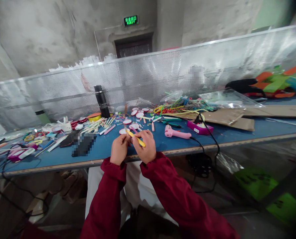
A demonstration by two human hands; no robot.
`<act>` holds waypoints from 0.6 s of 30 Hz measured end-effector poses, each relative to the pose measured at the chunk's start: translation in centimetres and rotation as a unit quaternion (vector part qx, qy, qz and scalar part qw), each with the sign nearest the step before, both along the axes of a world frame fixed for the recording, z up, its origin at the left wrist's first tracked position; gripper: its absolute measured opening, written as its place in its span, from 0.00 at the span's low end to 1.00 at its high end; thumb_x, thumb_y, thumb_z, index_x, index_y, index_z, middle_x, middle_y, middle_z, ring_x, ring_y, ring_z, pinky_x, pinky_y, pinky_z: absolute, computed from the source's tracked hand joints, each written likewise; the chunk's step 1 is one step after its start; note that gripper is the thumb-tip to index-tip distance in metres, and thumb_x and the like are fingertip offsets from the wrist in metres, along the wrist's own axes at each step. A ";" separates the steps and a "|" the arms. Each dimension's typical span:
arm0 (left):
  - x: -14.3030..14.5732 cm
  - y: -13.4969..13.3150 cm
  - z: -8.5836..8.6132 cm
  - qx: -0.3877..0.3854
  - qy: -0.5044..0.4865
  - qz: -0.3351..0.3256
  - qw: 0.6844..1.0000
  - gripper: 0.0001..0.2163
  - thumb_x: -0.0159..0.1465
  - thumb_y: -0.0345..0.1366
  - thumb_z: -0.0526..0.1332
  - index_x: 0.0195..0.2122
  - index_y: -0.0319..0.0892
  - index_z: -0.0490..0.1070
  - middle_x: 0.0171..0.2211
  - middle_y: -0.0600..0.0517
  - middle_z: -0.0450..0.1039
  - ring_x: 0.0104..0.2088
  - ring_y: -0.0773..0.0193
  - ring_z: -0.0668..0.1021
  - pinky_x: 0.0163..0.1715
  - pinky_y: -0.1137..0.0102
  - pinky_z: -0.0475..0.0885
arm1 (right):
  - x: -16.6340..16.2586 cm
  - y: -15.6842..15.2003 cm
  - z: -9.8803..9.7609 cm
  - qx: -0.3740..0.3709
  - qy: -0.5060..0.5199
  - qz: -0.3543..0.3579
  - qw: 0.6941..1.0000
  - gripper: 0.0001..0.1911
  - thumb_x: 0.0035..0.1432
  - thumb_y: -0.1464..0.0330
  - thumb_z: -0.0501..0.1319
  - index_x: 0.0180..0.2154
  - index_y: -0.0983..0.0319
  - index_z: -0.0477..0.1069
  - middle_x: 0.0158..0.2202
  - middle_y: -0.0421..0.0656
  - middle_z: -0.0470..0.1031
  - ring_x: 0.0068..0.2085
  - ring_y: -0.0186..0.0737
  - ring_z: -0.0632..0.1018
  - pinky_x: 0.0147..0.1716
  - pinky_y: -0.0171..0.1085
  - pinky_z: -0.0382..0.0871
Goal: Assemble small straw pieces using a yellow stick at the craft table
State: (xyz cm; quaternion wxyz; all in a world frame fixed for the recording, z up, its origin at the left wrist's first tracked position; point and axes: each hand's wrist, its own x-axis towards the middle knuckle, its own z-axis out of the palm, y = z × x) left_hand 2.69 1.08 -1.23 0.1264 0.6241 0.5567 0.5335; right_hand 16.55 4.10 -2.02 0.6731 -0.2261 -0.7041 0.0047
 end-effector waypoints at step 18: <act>0.0 0.1 0.0 0.002 -0.032 -0.020 0.999 0.11 0.67 0.37 0.56 0.29 0.41 0.72 0.25 0.55 0.73 0.27 0.67 0.72 0.30 0.73 0.64 | 0.1 0.1 -0.1 0.001 0.005 -0.003 1.000 0.06 0.64 0.70 0.59 0.33 0.57 0.68 0.30 0.40 0.78 0.34 0.42 0.77 0.47 0.46 0.67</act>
